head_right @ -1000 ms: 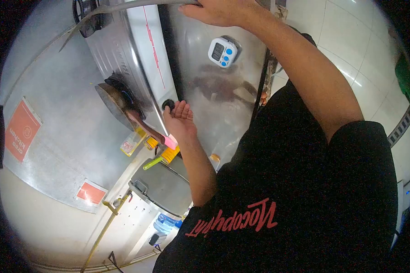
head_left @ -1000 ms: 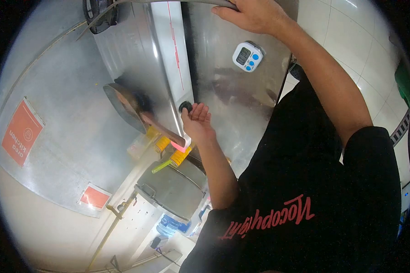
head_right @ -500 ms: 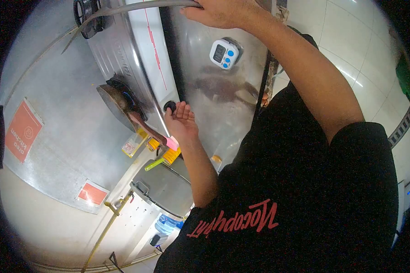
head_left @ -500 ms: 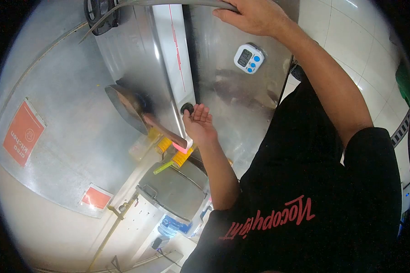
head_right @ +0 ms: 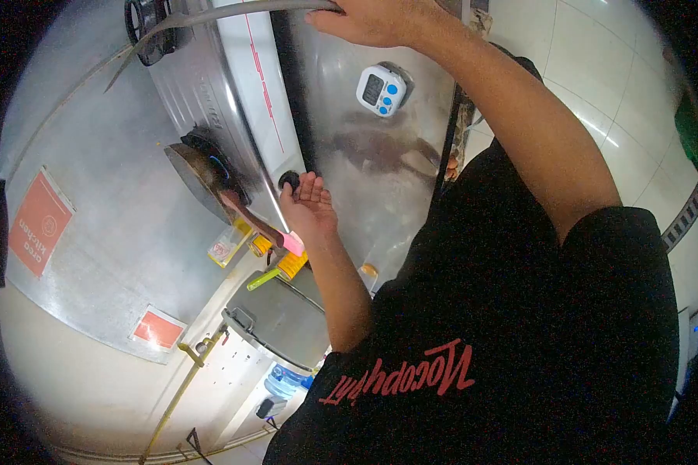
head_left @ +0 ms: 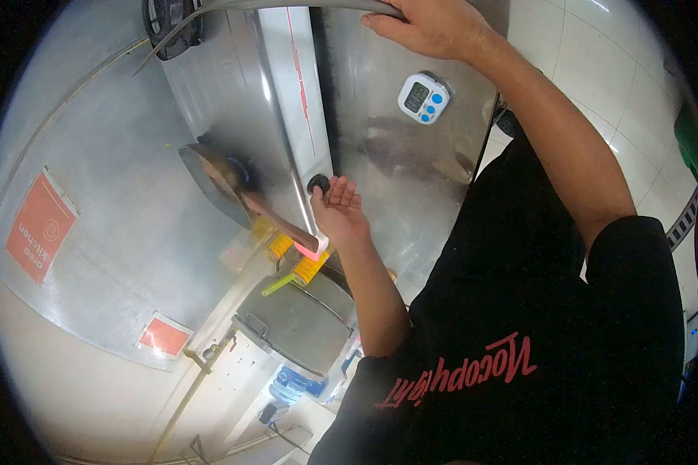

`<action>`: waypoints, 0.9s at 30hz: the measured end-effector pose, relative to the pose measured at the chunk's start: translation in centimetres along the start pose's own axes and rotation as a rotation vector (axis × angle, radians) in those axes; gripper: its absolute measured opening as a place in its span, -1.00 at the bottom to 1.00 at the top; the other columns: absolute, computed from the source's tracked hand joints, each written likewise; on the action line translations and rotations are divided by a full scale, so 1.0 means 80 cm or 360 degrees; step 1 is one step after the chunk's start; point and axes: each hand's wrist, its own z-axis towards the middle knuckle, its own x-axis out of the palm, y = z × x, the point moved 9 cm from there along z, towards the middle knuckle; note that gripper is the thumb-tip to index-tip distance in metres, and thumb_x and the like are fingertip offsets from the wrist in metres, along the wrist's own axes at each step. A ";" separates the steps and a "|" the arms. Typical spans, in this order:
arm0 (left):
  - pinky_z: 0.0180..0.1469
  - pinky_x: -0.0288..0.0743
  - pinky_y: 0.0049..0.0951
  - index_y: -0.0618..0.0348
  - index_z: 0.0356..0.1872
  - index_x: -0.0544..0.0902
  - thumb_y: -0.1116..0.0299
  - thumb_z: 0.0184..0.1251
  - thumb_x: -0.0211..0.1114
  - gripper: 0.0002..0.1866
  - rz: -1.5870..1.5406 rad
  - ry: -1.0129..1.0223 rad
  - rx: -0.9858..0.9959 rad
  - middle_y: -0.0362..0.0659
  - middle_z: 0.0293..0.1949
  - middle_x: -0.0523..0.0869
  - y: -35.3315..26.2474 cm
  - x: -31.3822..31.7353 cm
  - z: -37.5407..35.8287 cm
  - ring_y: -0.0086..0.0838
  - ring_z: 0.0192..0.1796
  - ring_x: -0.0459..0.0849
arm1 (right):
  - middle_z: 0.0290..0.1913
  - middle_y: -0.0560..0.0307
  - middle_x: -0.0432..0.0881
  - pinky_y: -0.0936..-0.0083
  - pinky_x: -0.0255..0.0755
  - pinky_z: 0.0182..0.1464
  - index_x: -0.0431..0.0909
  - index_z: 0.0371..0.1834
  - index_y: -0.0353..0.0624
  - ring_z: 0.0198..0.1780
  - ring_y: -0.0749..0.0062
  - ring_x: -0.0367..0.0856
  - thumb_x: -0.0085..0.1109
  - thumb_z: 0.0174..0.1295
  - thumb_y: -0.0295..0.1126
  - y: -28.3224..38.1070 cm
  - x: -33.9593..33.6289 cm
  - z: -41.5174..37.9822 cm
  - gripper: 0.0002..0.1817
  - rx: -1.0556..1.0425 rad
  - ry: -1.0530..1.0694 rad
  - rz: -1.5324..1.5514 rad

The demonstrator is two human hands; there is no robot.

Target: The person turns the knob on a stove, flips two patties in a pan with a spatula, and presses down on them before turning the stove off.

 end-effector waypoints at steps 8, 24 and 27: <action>-0.18 0.48 -0.40 0.21 -0.09 0.65 -0.01 0.53 0.12 -0.57 0.0015 -0.0008 0.0018 -0.13 -0.27 0.79 -0.002 0.002 -0.002 -0.36 -0.27 0.74 | -0.29 -0.22 0.65 -0.05 0.51 -0.11 0.54 -0.26 -0.22 -0.25 -0.27 0.67 0.13 0.37 -0.12 0.001 -0.003 -0.001 -0.66 0.0037 0.0024 0.0028; -0.20 0.47 -0.39 0.21 -0.07 0.65 -0.03 0.51 0.13 -0.55 0.0000 0.0050 -0.0027 -0.13 -0.27 0.78 0.002 -0.001 0.004 -0.35 -0.27 0.74 | -0.32 -0.20 0.65 -0.04 0.50 -0.13 0.54 -0.29 -0.20 -0.26 -0.24 0.67 0.14 0.35 -0.13 -0.001 0.000 -0.001 -0.69 0.0052 0.0041 0.0014; -0.20 0.47 -0.39 0.20 -0.07 0.64 -0.05 0.51 0.14 -0.55 0.0040 0.0055 -0.0025 -0.12 -0.27 0.78 0.002 0.000 0.005 -0.35 -0.27 0.74 | -0.31 -0.21 0.66 -0.05 0.51 -0.13 0.53 -0.29 -0.20 -0.26 -0.24 0.68 0.14 0.35 -0.13 -0.001 0.000 0.000 -0.69 0.0043 0.0019 0.0033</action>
